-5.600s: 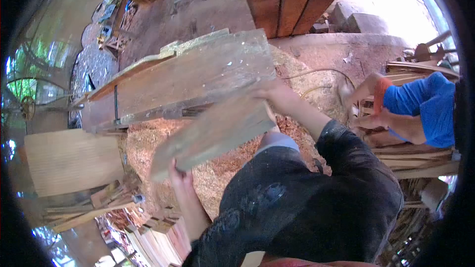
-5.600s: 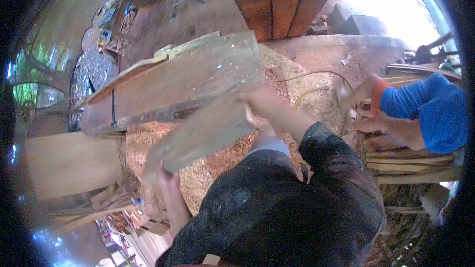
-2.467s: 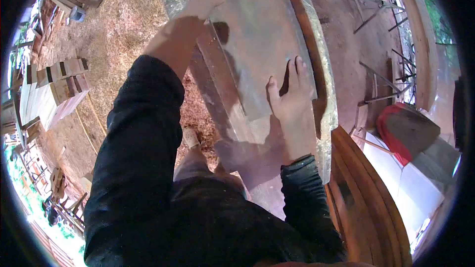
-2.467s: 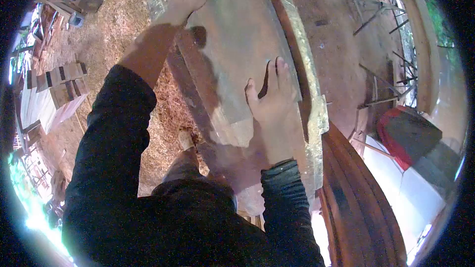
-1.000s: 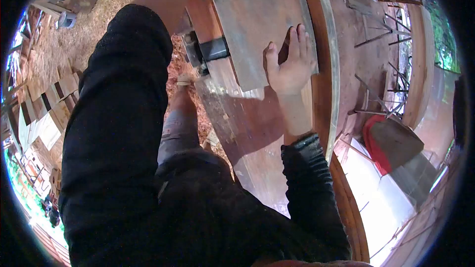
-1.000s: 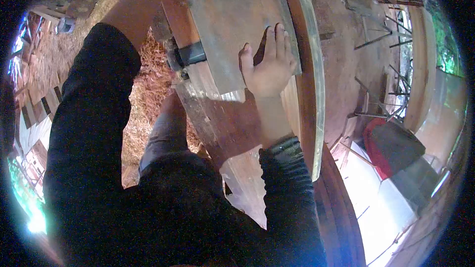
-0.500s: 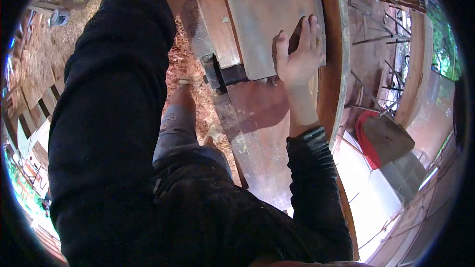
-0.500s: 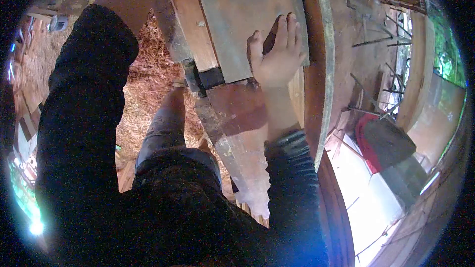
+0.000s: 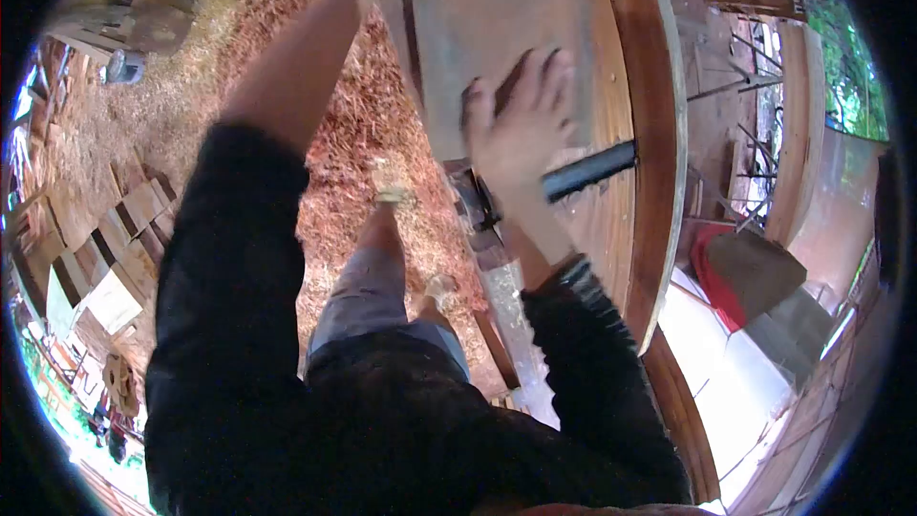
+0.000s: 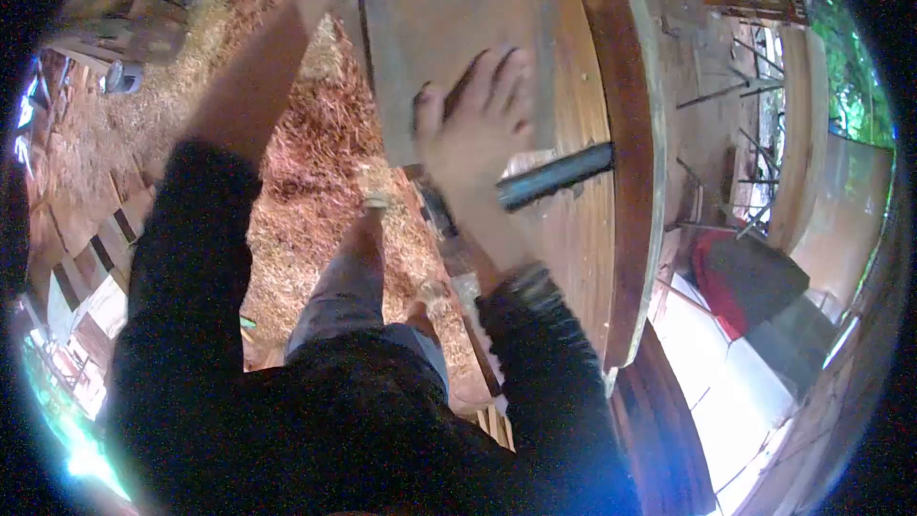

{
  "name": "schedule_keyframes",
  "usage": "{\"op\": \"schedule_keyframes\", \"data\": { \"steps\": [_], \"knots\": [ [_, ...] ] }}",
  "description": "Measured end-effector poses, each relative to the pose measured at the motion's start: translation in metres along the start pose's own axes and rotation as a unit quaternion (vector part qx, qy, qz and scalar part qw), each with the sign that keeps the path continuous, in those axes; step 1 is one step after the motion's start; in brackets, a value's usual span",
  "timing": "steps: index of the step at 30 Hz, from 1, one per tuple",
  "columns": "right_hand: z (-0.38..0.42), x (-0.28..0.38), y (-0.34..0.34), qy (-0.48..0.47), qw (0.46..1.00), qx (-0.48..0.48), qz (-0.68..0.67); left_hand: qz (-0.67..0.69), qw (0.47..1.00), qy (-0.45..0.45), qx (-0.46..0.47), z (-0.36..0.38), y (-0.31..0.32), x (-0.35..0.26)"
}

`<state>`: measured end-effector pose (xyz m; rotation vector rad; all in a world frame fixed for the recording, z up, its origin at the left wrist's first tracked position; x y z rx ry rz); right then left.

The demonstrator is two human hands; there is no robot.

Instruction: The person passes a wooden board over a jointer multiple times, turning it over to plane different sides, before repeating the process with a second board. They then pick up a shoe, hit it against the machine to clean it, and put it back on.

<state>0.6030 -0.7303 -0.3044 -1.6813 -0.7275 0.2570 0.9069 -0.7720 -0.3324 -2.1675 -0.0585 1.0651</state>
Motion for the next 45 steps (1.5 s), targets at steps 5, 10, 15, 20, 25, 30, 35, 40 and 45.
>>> {"op": "schedule_keyframes", "data": {
  "steps": [5, 10, 15, 20, 25, 30, 35, 40, 45],
  "knots": [
    [0.014, 0.070, 0.009, 0.016, 0.999, 0.038, -0.028, 0.390, 0.761, -0.467, 0.227, 0.216, -0.045, 0.041],
    [0.014, 0.062, -0.007, 0.026, 0.983, 0.090, -0.157, 0.438, 0.709, -0.527, 0.166, 0.239, -0.078, 0.000],
    [-0.004, 0.054, -0.073, 0.292, 0.807, 0.262, -0.441, 0.181, 0.917, -0.301, 0.191, 0.184, -0.195, -0.113],
    [-0.019, 0.065, -0.130, 0.112, 0.964, 0.095, -0.223, 0.238, 0.890, -0.175, 0.347, 0.233, -0.211, -0.197],
    [-0.004, -0.004, -0.139, 0.176, 0.925, 0.118, -0.315, 0.273, 0.833, -0.179, 0.447, 0.296, -0.193, -0.158],
    [0.070, -0.001, -0.198, 0.183, 0.958, 0.197, -0.097, 0.281, 0.858, -0.307, 0.302, 0.302, -0.176, -0.058],
    [0.200, -0.025, -0.257, 0.156, 0.958, 0.239, -0.013, 0.338, 0.852, -0.333, 0.222, 0.191, -0.163, -0.114],
    [0.294, -0.061, -0.321, 0.231, 0.926, 0.293, -0.058, 0.254, 0.880, -0.317, 0.247, 0.141, -0.106, -0.175],
    [0.404, -0.144, -0.362, 0.213, 0.943, 0.213, -0.138, 0.153, 0.920, -0.282, 0.226, 0.240, -0.139, -0.246]
  ]
}}
Point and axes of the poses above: each hand's wrist, its own z-axis away from the middle knuckle, its own y-axis out of the palm, x = y × z, the point moved 9 cm from there along -z, towards the middle knuckle, and after that the axes turned 6 degrees about -x, right-handed, at the moved point
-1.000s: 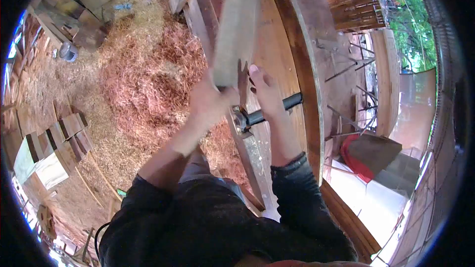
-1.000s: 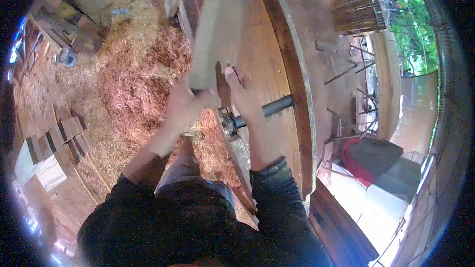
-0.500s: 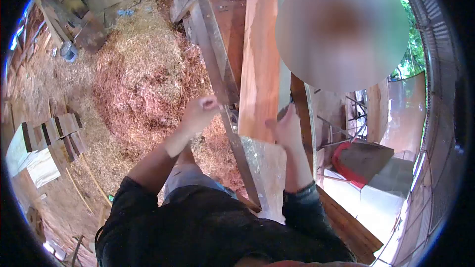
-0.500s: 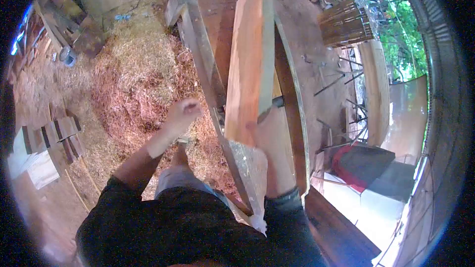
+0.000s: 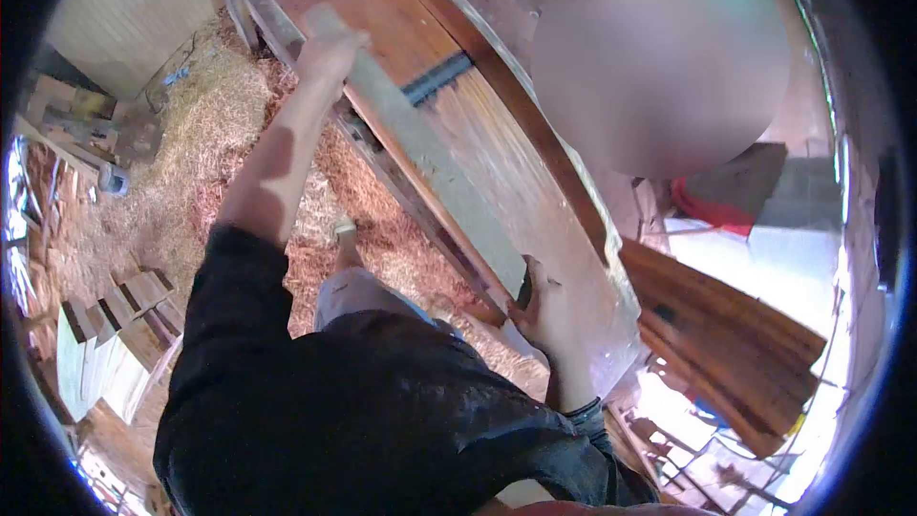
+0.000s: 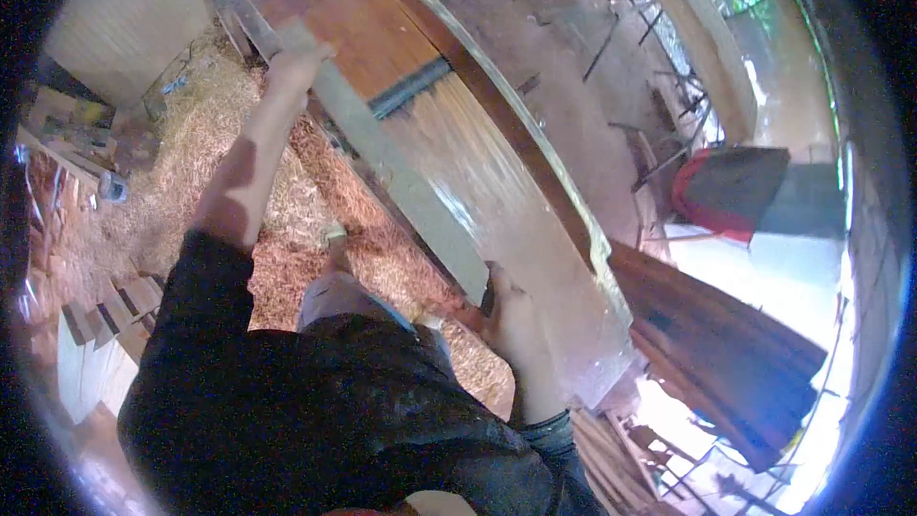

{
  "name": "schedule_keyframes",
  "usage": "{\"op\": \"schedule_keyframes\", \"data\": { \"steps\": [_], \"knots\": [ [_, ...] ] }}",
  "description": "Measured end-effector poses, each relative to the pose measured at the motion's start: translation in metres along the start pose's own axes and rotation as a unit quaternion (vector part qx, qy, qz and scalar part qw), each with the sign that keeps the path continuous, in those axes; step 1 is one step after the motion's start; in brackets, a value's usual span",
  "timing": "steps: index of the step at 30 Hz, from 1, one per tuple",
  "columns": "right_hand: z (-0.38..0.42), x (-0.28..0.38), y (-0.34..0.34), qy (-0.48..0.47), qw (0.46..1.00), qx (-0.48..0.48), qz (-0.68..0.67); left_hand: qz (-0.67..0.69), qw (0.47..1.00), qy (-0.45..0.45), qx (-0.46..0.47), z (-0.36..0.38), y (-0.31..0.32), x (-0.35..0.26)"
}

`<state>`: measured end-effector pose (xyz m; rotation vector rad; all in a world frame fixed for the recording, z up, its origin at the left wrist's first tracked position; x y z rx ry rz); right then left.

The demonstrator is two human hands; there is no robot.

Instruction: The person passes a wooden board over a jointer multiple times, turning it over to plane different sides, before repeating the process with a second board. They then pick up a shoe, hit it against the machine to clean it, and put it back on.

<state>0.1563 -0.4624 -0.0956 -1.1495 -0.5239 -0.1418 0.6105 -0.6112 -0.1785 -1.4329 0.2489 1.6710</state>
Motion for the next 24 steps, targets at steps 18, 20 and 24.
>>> {"op": "schedule_keyframes", "data": {
  "steps": [18, 20, 24],
  "knots": [
    [0.417, -0.540, 0.059, 0.464, 0.797, -0.301, -0.242, 0.009, 0.854, -0.296, 0.428, 0.496, 0.262, 0.283],
    [0.426, -0.577, 0.104, 0.425, 0.705, -0.384, -0.418, -0.093, 0.856, -0.310, 0.402, 0.497, 0.249, 0.306],
    [0.395, -0.588, 0.138, 0.427, 0.576, -0.438, -0.542, -0.100, 0.874, -0.281, 0.384, 0.463, 0.256, 0.302]
  ]
}}
Point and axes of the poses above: each hand's wrist, its own z-axis away from the middle knuckle, its own y-axis out of the palm, x = y × z, the point moved 9 cm from there along -z, towards the middle knuckle, and after that the axes turned 6 degrees about -x, right-handed, at the moved point
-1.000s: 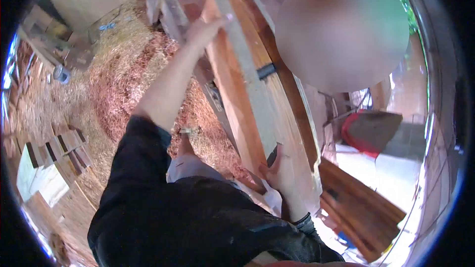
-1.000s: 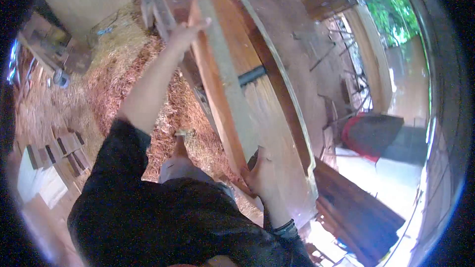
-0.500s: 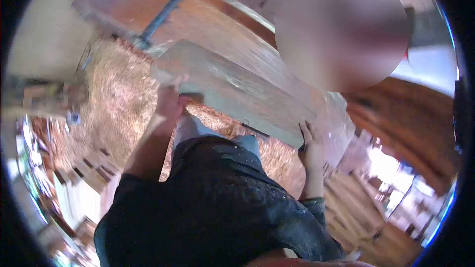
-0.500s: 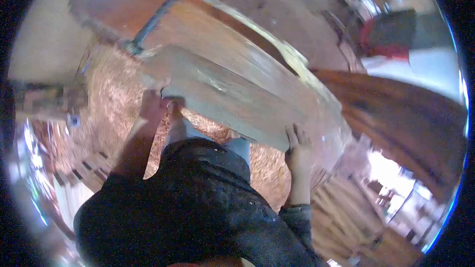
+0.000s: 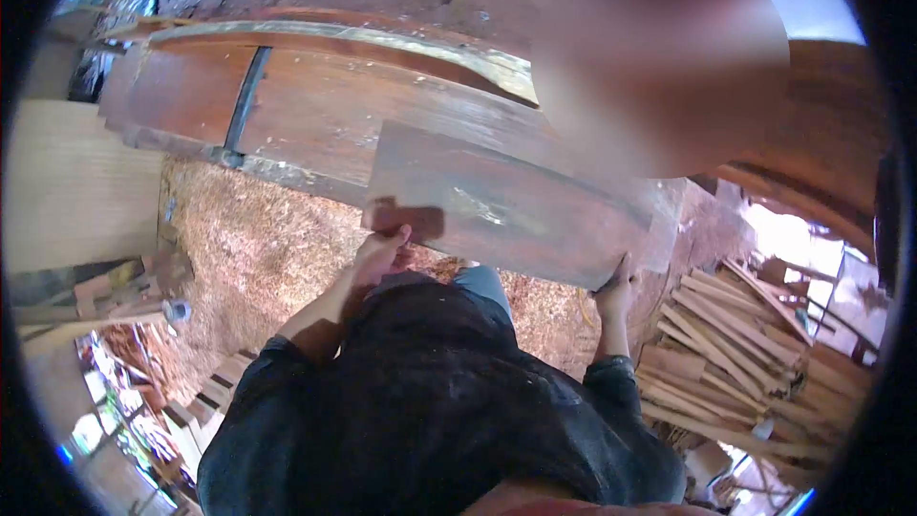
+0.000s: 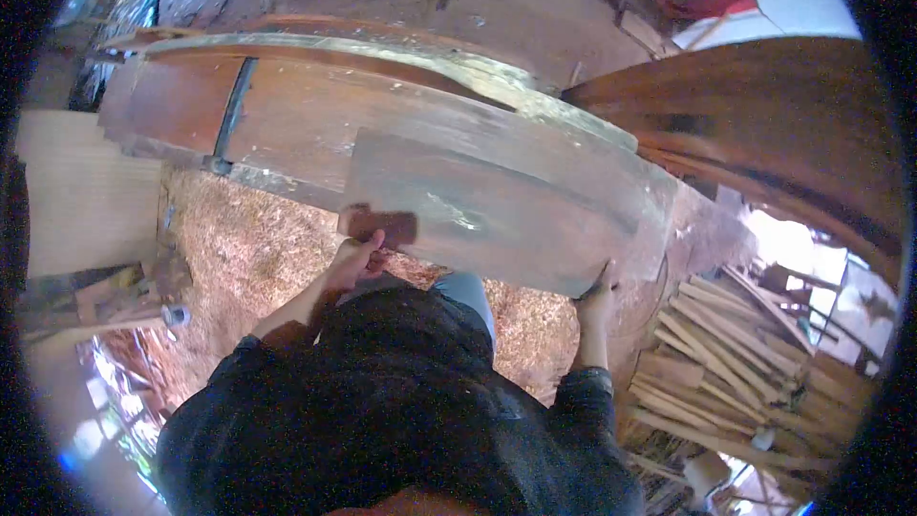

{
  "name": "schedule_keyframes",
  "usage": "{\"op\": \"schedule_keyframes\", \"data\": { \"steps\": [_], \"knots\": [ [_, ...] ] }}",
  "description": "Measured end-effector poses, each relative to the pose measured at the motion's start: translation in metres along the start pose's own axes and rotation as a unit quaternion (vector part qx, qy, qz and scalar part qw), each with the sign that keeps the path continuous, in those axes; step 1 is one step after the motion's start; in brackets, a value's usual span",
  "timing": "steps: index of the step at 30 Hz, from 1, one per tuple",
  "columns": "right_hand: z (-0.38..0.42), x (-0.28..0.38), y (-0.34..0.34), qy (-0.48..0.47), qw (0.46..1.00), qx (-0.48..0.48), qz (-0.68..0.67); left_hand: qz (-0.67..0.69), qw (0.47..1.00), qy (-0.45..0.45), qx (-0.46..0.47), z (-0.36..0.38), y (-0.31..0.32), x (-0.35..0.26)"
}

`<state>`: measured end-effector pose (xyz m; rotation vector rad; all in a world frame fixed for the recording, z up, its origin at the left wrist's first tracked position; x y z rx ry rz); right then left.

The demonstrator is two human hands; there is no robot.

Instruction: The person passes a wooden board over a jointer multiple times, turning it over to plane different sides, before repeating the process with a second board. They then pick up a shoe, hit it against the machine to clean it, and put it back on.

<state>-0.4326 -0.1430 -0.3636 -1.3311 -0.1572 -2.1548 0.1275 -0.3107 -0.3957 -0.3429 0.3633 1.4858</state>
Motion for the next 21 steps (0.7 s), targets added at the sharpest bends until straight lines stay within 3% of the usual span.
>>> {"op": "schedule_keyframes", "data": {
  "steps": [3, 6, 7, 8, 10, 12, 14, 16, 18, 20, 21],
  "knots": [
    [-0.008, -0.015, 0.023, -0.126, 0.939, 0.081, 0.310, -0.012, 0.995, 0.066, -0.077, -0.029, -0.030, -0.026],
    [0.014, -0.004, 0.096, -0.275, 0.773, 0.101, 0.563, -0.070, 0.982, 0.084, -0.154, -0.058, -0.071, -0.078],
    [0.016, 0.000, 0.121, -0.280, 0.757, 0.104, 0.581, -0.273, 0.937, 0.160, -0.149, -0.077, -0.082, -0.103],
    [0.020, 0.006, 0.148, -0.284, 0.740, 0.106, 0.600, -0.463, 0.846, 0.227, -0.137, -0.106, -0.095, -0.113],
    [0.025, 0.020, 0.200, -0.290, 0.705, 0.109, 0.638, -0.601, 0.737, 0.253, -0.179, -0.160, -0.136, -0.121],
    [0.041, 0.036, 0.231, -0.273, 0.676, 0.107, 0.676, -0.609, 0.725, 0.231, -0.225, -0.170, -0.157, -0.140],
    [0.065, 0.061, 0.260, -0.241, 0.654, 0.105, 0.710, -0.462, 0.808, 0.220, -0.292, -0.128, -0.181, -0.185],
    [0.081, 0.080, 0.285, -0.293, 0.642, 0.136, 0.695, -0.291, 0.851, 0.185, -0.395, -0.087, -0.204, -0.207],
    [0.092, 0.097, 0.302, -0.342, 0.627, 0.172, 0.678, -0.361, 0.781, 0.169, -0.481, -0.051, -0.204, -0.224],
    [0.082, 0.111, 0.298, -0.382, 0.606, 0.260, 0.648, -0.391, 0.765, 0.235, -0.455, -0.080, -0.187, -0.214],
    [0.095, 0.137, 0.304, -0.333, 0.601, 0.291, 0.666, -0.396, 0.733, 0.296, -0.467, -0.073, -0.161, -0.218]
  ]
}}
Point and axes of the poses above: each hand's wrist, its own z-axis away from the middle knuckle, its own y-axis out of the palm, x = y × z, the point moved 9 cm from there along -z, towards the middle knuckle, and after that the axes turned 6 degrees about -x, right-handed, at the moved point
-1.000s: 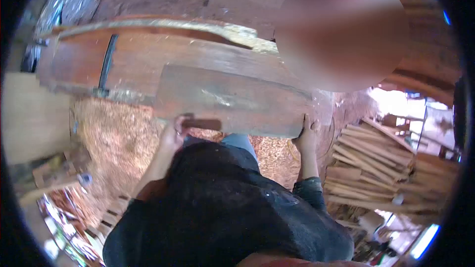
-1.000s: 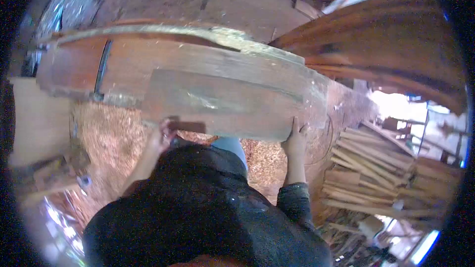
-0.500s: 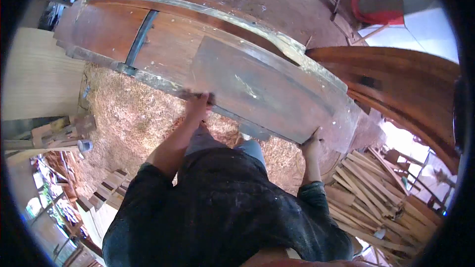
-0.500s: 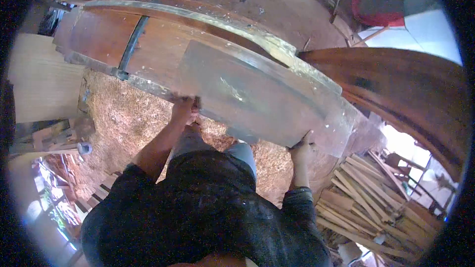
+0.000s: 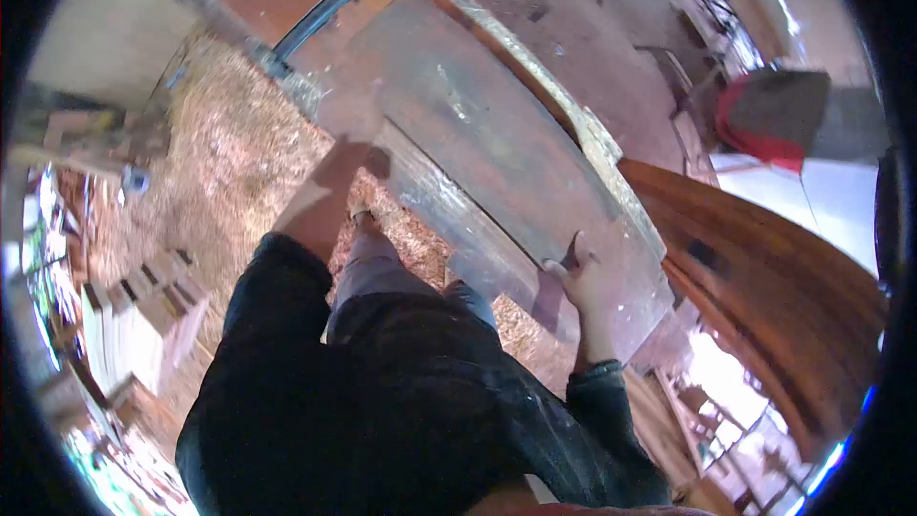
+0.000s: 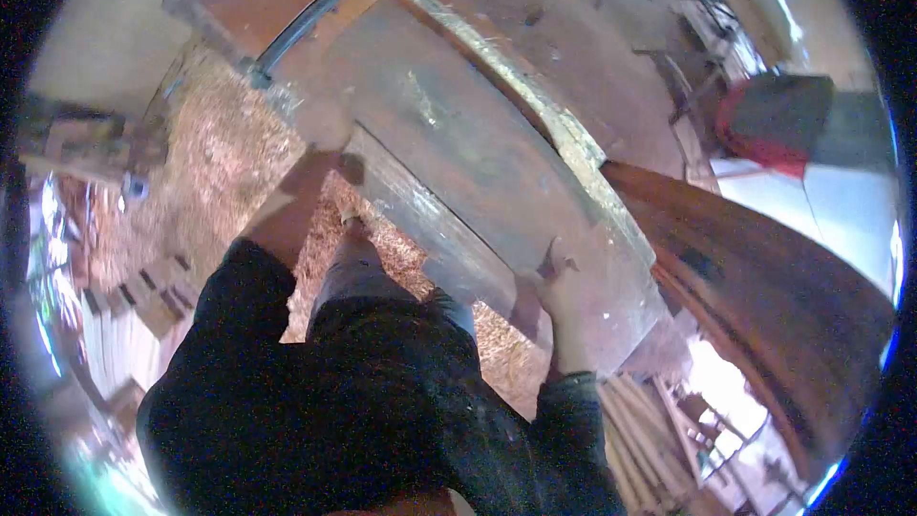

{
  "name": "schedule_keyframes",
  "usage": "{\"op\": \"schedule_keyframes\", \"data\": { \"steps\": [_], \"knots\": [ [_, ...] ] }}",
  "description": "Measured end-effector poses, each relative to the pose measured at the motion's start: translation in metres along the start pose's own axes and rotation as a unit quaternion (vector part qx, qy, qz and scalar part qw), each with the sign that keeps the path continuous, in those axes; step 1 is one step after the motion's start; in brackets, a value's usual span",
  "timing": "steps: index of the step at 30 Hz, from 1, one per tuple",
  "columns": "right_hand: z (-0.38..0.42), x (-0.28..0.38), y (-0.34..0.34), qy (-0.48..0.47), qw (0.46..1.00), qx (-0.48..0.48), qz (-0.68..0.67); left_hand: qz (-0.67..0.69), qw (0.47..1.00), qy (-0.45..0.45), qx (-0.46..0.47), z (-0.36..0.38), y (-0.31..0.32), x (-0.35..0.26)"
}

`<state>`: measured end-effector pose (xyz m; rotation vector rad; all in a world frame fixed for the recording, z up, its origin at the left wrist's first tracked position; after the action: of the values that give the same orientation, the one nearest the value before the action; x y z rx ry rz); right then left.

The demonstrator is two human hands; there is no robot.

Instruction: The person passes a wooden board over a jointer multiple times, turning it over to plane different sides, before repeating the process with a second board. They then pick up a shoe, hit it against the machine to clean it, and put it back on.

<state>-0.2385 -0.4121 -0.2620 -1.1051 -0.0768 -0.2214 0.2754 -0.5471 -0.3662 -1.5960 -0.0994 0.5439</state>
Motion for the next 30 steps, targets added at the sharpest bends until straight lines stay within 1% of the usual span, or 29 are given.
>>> {"op": "schedule_keyframes", "data": {
  "steps": [2, 3, 4, 6, 8, 9, 11, 13, 15, 17, 19, 20, 23, 26, 28, 29, 30],
  "knots": [
    [-0.019, -0.026, -0.003, -0.090, 0.993, -0.070, -0.020, 0.018, 0.991, 0.089, -0.101, 0.034, -0.009, -0.061],
    [-0.024, -0.035, -0.002, -0.137, 0.985, -0.098, -0.035, 0.015, 0.984, 0.105, -0.145, 0.052, -0.014, -0.091],
    [-0.027, -0.031, -0.003, -0.197, 0.971, -0.127, -0.036, 0.004, 0.975, 0.117, -0.189, 0.066, -0.018, -0.118],
    [-0.030, -0.009, -0.013, -0.312, 0.930, -0.190, -0.052, -0.039, 0.963, 0.096, -0.249, 0.076, -0.023, -0.149],
    [-0.041, 0.003, -0.014, -0.390, 0.895, -0.209, -0.061, -0.073, 0.963, 0.059, -0.253, 0.077, -0.024, -0.150],
    [-0.048, 0.010, -0.016, -0.423, 0.876, -0.222, -0.064, -0.055, 0.977, 0.044, -0.204, 0.073, -0.019, -0.147],
    [-0.063, 0.024, -0.013, -0.420, 0.885, -0.190, -0.067, -0.002, 0.994, 0.021, -0.107, 0.061, -0.008, -0.144],
    [-0.069, 0.035, -0.020, -0.415, 0.891, -0.178, -0.045, -0.036, 0.991, 0.016, -0.128, 0.045, -0.002, -0.134],
    [-0.072, 0.052, -0.022, -0.406, 0.903, -0.140, -0.003, -0.056, 0.991, 0.000, -0.125, 0.050, 0.013, -0.124],
    [-0.084, 0.071, -0.013, -0.405, 0.907, -0.107, 0.035, -0.063, 0.991, -0.011, -0.121, 0.042, 0.009, -0.101],
    [-0.108, 0.085, -0.001, -0.402, 0.909, -0.089, 0.067, -0.056, 0.990, -0.002, -0.130, 0.012, 0.004, -0.088],
    [-0.114, 0.097, -0.009, -0.397, 0.909, -0.108, 0.061, -0.052, 0.990, 0.006, -0.133, -0.004, 0.003, -0.086],
    [-0.119, 0.130, -0.023, -0.381, 0.913, -0.141, 0.040, -0.027, 0.993, -0.014, -0.116, -0.028, -0.012, -0.071],
    [-0.123, 0.154, -0.021, -0.376, 0.912, -0.160, 0.036, -0.089, 0.987, 0.014, -0.134, -0.051, -0.014, -0.051],
    [-0.126, 0.167, -0.019, -0.386, 0.902, -0.185, 0.052, -0.118, 0.972, 0.047, -0.195, -0.060, -0.003, -0.035],
    [-0.127, 0.174, -0.019, -0.396, 0.892, -0.216, 0.037, -0.135, 0.963, 0.061, -0.224, -0.060, 0.002, -0.031],
    [-0.128, 0.178, -0.017, -0.406, 0.881, -0.242, 0.020, -0.236, 0.946, 0.031, -0.221, -0.060, 0.003, -0.029]
  ]
}}
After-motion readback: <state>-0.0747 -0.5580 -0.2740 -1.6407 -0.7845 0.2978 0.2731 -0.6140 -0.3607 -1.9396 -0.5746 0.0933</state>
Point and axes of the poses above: each hand's wrist, its own z-axis away from the middle knuckle, its own y-axis out of the palm, x = y × z, the point moved 9 cm from there along -z, towards the middle knuckle, and after that the axes turned 6 degrees about -x, right-handed, at the moved point
